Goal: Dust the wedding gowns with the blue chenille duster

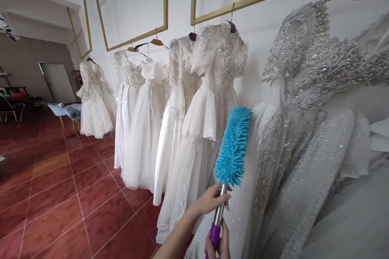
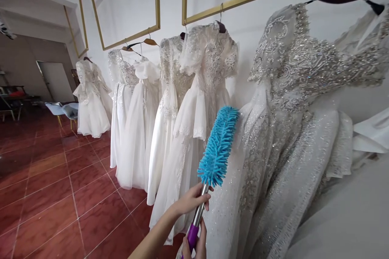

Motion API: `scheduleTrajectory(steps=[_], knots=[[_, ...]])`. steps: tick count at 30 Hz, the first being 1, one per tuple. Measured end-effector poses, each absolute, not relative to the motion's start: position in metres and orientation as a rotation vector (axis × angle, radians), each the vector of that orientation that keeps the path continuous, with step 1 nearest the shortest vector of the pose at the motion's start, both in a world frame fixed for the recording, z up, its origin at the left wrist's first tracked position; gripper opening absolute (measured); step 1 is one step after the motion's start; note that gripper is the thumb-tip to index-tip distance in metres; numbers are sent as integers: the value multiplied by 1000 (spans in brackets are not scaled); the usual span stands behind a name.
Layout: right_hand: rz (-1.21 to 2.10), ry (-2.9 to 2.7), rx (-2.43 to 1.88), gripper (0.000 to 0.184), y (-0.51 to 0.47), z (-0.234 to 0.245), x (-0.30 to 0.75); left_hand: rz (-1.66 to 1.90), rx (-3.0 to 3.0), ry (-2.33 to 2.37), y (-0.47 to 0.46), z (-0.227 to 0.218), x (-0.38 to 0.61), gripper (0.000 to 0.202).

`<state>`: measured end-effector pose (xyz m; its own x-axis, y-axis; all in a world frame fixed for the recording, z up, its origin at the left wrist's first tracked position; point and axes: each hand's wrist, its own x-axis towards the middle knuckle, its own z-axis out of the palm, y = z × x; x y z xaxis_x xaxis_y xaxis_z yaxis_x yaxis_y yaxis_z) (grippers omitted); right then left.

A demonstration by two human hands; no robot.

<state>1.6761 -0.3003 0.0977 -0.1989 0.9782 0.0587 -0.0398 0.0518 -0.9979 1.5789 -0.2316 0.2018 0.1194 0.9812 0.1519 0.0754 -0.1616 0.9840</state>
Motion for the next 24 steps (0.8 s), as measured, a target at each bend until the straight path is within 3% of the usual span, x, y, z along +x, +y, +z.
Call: scheduleTrajectory(steps=[9, 18, 24], knots=[[1468, -1689, -900, 68, -271, 194, 1668, 1504, 1355, 1170, -221, 251, 1537, 62], [1514, -1831, -882, 81, -258, 140, 1618, 1649, 1223, 1261, -228, 199, 1490, 65], [1414, -1796, -845, 68, -231, 106, 1585, 1674, 1121, 1310, -215, 179, 1455, 66]])
